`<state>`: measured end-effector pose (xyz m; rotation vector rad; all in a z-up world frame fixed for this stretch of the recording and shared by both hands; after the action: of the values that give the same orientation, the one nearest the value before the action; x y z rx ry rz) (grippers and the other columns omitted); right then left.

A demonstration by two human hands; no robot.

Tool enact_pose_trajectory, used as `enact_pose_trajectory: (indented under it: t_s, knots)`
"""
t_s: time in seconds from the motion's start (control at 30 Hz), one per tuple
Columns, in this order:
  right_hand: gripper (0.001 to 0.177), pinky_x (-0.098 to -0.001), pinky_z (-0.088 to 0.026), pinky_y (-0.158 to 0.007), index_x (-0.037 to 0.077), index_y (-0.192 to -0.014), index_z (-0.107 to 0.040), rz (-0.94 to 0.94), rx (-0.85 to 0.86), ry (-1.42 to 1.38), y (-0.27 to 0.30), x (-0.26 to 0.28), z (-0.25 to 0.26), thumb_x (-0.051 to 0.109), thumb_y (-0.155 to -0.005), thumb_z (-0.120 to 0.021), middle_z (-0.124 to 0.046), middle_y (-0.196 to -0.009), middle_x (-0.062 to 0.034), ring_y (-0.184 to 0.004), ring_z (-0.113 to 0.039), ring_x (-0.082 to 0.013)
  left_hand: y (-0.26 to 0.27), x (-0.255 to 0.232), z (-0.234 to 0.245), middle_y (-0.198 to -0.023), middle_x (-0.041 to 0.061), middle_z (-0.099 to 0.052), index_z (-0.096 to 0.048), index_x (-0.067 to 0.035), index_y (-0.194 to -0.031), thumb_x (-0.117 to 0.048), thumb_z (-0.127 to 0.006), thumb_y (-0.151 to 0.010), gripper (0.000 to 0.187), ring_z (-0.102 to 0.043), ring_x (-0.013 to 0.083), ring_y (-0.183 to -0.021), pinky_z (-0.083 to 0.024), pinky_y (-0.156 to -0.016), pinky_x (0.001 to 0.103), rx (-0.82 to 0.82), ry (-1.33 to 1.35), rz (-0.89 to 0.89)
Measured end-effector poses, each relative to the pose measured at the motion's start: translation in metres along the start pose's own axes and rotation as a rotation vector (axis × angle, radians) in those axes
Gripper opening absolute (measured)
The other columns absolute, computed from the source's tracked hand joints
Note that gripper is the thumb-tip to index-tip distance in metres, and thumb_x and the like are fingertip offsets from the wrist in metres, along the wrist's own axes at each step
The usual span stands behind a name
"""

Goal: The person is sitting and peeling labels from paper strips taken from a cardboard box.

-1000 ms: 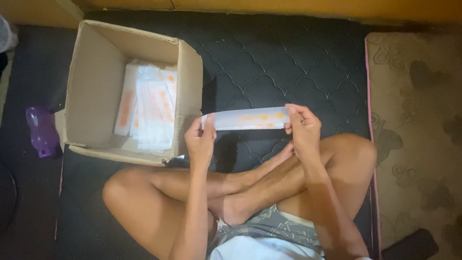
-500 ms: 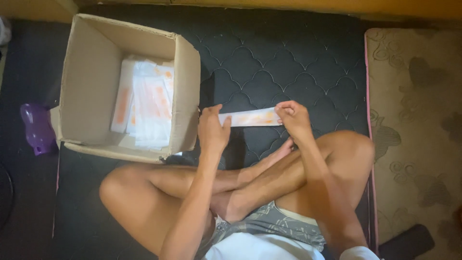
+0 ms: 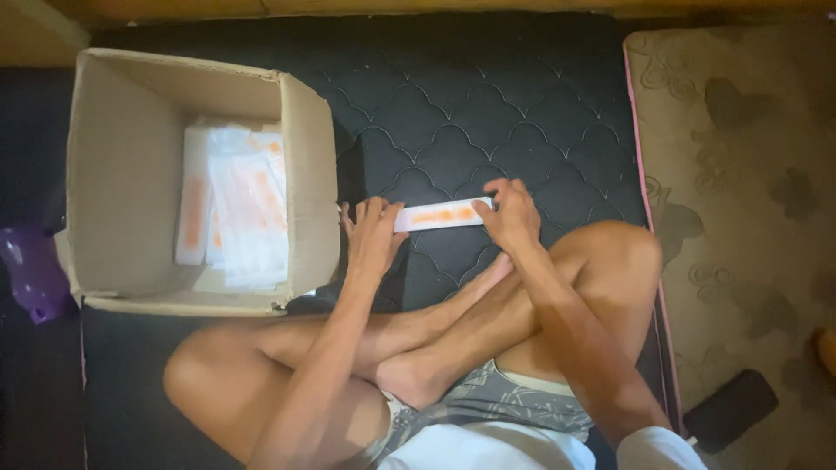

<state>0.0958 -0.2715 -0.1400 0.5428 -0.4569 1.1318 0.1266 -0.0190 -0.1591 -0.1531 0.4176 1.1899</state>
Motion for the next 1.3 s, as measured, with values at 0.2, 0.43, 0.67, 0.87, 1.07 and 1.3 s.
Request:
enact_pose_trajectory:
  t_s: [0.2, 0.43, 0.67, 0.87, 1.07, 1.3]
  knots:
    - [0.073, -0.0657, -0.044, -0.101, 0.017, -0.151, -0.05, 0.297, 0.328, 0.294, 0.023, 0.061, -0.035, 0.019, -0.083, -0.077, -0.043, -0.151, -0.0204, -0.141, -0.034, -0.0485, -0.002, 0.004, -0.004, -0.126, 0.009, -0.058, -0.062, -0.018, -0.138, -0.023, -0.081, -0.085, 0.057, -0.048, 0.0293, -0.132, -0.019, -0.117, 0.066, 0.02, 0.039, -0.015]
    - [0.052, -0.0544, -0.051, -0.089, 0.02, -0.135, -0.065, 0.358, 0.322, 0.325, 0.003, 0.036, -0.069, 0.014, -0.084, -0.074, -0.058, -0.128, -0.0128, -0.127, -0.048, -0.0399, -0.005, 0.003, -0.009, -0.121, 0.009, -0.054, -0.066, -0.017, -0.133, -0.021, -0.08, -0.085, 0.05, -0.048, 0.0325, -0.124, -0.046, -0.099, 0.059, 0.068, 0.079, -0.005]
    - [0.054, -0.0564, -0.049, -0.086, 0.012, -0.132, -0.06, 0.35, 0.378, 0.43, 0.004, 0.048, -0.073, 0.017, -0.082, -0.077, -0.058, -0.124, -0.0143, -0.123, -0.047, -0.0366, -0.009, 0.002, -0.016, -0.121, 0.008, -0.056, -0.065, -0.018, -0.134, -0.022, -0.08, -0.086, 0.051, -0.05, 0.0305, -0.119, -0.048, -0.095, 0.056, 0.132, -0.007, 0.011]
    - [0.049, -0.0583, -0.048, -0.088, 0.015, -0.127, -0.063, 0.316, 0.355, 0.351, 0.002, 0.042, -0.065, 0.018, -0.081, -0.078, -0.058, -0.124, -0.012, -0.123, -0.047, -0.0359, -0.013, 0.008, -0.014, -0.119, 0.007, -0.058, -0.066, -0.019, -0.132, -0.027, -0.081, -0.084, 0.051, -0.052, 0.0308, -0.118, -0.052, -0.092, 0.054, 0.131, 0.02, -0.002]
    - [0.052, -0.059, -0.047, -0.091, 0.015, -0.133, -0.061, 0.288, 0.441, 0.347, 0.007, 0.044, -0.059, 0.018, -0.083, -0.077, -0.056, -0.127, -0.0123, -0.126, -0.045, -0.0362, -0.013, 0.002, -0.017, -0.129, 0.012, -0.059, -0.06, -0.016, -0.139, -0.021, -0.085, -0.08, 0.064, -0.049, 0.0357, -0.127, -0.043, -0.104, 0.068, 0.219, -0.015, 0.049]
    - [0.048, -0.0607, -0.043, -0.095, 0.016, -0.129, -0.065, 0.307, 0.407, 0.367, 0.007, 0.04, -0.062, 0.018, -0.083, -0.078, -0.058, -0.126, -0.0106, -0.126, -0.045, -0.0345, -0.012, -0.004, -0.014, -0.128, 0.012, -0.06, -0.062, -0.015, -0.137, -0.018, -0.082, -0.083, 0.057, -0.05, 0.0351, -0.127, -0.041, -0.105, 0.069, 0.214, -0.064, 0.038]
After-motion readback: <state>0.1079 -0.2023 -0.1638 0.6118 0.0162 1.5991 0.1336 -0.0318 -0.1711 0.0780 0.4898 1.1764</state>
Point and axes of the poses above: each hand's wrist, its own y-axis away from the middle knuckle, its own z-axis out of the back of the hand, x = y × z, the point moved 9 cm from there along -y, towards the middle knuckle
